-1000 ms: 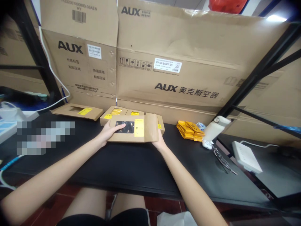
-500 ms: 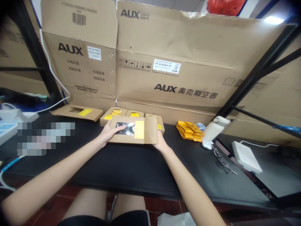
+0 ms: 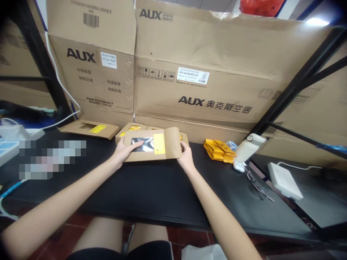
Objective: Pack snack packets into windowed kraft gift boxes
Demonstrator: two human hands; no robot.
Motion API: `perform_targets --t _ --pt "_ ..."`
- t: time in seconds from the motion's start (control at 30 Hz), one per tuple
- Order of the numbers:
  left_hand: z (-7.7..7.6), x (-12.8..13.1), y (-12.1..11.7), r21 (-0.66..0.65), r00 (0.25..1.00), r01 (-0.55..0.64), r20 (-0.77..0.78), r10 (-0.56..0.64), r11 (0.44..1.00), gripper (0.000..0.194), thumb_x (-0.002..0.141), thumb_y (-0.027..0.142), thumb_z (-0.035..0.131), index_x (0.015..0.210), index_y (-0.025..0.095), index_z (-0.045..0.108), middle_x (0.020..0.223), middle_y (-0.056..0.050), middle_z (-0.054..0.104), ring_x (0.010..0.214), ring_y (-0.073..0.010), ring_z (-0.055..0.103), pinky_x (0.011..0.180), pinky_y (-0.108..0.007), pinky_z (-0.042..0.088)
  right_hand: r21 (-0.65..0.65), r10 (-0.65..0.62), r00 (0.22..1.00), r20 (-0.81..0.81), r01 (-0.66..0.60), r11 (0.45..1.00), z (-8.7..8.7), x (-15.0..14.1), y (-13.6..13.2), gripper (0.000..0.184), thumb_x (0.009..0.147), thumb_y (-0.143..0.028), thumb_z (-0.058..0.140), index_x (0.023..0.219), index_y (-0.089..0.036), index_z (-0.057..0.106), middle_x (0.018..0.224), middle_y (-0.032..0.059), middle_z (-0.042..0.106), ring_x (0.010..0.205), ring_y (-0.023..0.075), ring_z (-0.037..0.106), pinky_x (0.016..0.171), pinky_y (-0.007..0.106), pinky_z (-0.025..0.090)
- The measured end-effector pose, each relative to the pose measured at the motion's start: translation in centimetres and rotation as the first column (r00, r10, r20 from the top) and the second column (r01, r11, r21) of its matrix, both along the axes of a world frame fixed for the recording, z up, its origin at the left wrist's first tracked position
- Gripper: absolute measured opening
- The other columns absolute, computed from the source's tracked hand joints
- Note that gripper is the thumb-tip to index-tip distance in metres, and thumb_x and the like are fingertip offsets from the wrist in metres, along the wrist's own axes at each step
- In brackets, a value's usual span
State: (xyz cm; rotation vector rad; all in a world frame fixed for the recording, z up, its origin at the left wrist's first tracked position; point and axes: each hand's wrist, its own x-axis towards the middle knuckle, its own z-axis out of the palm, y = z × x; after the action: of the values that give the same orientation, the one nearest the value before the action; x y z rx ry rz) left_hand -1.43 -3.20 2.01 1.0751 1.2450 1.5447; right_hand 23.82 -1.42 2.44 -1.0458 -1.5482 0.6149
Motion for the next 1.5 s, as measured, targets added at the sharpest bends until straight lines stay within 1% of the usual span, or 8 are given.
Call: perform_targets --t 0.27,0.43,0.53,0.67,0.8,1.0,1.23,1.5 --pt "0.1 -0.3 0.2 0.022 0.998 -0.009 0.070 0.008 1.000 0.075 0.054 0.033 0.085 0.120 0.021 0.052 0.117 -0.011 0.064 0.109 -0.0266 0.061 0.096 -0.038 0.047 -0.003 0.091 0.994 -0.058 -0.091 0.996 0.3 -0.1 -0.3 0.029 0.056 -0.027 0.074 0.081 -0.015 0.067 0.082 0.0026 0.070 0.082 0.0228 0.064 0.079 0.036 0.051" --pt "0.4 -0.2 0.0 -0.032 0.998 0.007 0.055 -0.006 0.999 0.076 0.052 0.039 0.085 0.119 0.021 0.053 0.122 -0.011 0.062 0.110 -0.0260 0.060 0.097 -0.039 0.047 -0.098 0.135 0.991 -0.015 -0.136 0.986 0.8 -0.1 -0.6 0.035 0.051 -0.024 0.076 0.084 -0.015 0.068 0.076 0.0021 0.067 0.061 0.0170 0.057 0.046 0.027 0.048" --pt "0.6 -0.1 -0.2 -0.077 0.999 0.004 0.034 -0.002 0.997 0.075 0.051 0.041 0.085 0.117 0.020 0.054 0.121 -0.012 0.062 0.109 -0.0254 0.061 0.095 -0.039 0.048 -0.164 0.154 0.988 -0.009 -0.154 0.974 0.6 -0.2 -0.6 0.045 0.048 -0.022 0.078 0.091 -0.015 0.067 0.080 0.0030 0.066 0.059 0.0159 0.056 0.039 0.023 0.044" --pt "1.0 0.1 -0.4 -0.098 0.996 0.059 0.074 -0.052 0.993 0.072 0.053 0.039 0.085 0.116 0.019 0.055 0.120 -0.012 0.063 0.107 -0.0252 0.062 0.093 -0.038 0.049 -0.242 0.167 0.984 -0.057 -0.176 0.954 0.3 -0.1 -0.7 0.054 0.048 -0.024 0.081 0.099 -0.017 0.066 0.097 0.0054 0.068 0.081 0.0208 0.064 0.060 0.027 0.054" --pt "1.4 0.2 -0.7 -0.089 0.985 0.124 0.134 -0.111 0.988 0.068 0.056 0.038 0.083 0.116 0.019 0.057 0.120 -0.012 0.064 0.106 -0.0249 0.063 0.092 -0.037 0.050 -0.307 0.206 0.954 -0.218 -0.267 0.913 0.3 -0.1 -0.9 0.055 0.049 -0.023 0.082 0.101 -0.019 0.064 0.106 0.0043 0.068 0.097 0.0207 0.064 0.086 0.032 0.052" --pt "1.6 0.2 -0.7 -0.073 0.978 0.148 0.159 -0.135 0.986 0.061 0.059 0.037 0.082 0.113 0.019 0.059 0.117 -0.011 0.066 0.105 -0.0253 0.064 0.092 -0.037 0.051 -0.327 0.283 0.898 -0.338 -0.394 0.859 0.8 0.1 -1.2 0.055 0.047 -0.023 0.083 0.099 -0.021 0.065 0.103 0.0036 0.070 0.097 0.0217 0.065 0.088 0.035 0.051" --pt "1.7 0.3 -0.8 -0.081 0.978 0.183 0.121 -0.173 0.980 0.063 0.058 0.038 0.082 0.113 0.019 0.060 0.117 -0.011 0.066 0.105 -0.0256 0.064 0.093 -0.038 0.049 -0.272 0.191 0.962 -0.195 -0.241 0.932 0.1 0.3 -0.8 0.066 0.040 -0.028 0.087 0.101 -0.018 0.063 0.108 0.0086 0.068 0.104 0.0263 0.063 0.095 0.041 0.048" --pt "1.2 0.2 -0.6 -0.082 0.984 0.168 0.073 -0.162 0.982 0.066 0.054 0.039 0.084 0.112 0.019 0.058 0.116 -0.012 0.066 0.104 -0.0261 0.064 0.093 -0.041 0.049 -0.208 0.228 0.950 -0.214 -0.272 0.940 -0.2 -0.6 -1.6 0.082 0.037 -0.031 0.088 0.113 -0.021 0.057 0.120 0.0123 0.063 0.111 0.0296 0.060 0.095 0.045 0.049"
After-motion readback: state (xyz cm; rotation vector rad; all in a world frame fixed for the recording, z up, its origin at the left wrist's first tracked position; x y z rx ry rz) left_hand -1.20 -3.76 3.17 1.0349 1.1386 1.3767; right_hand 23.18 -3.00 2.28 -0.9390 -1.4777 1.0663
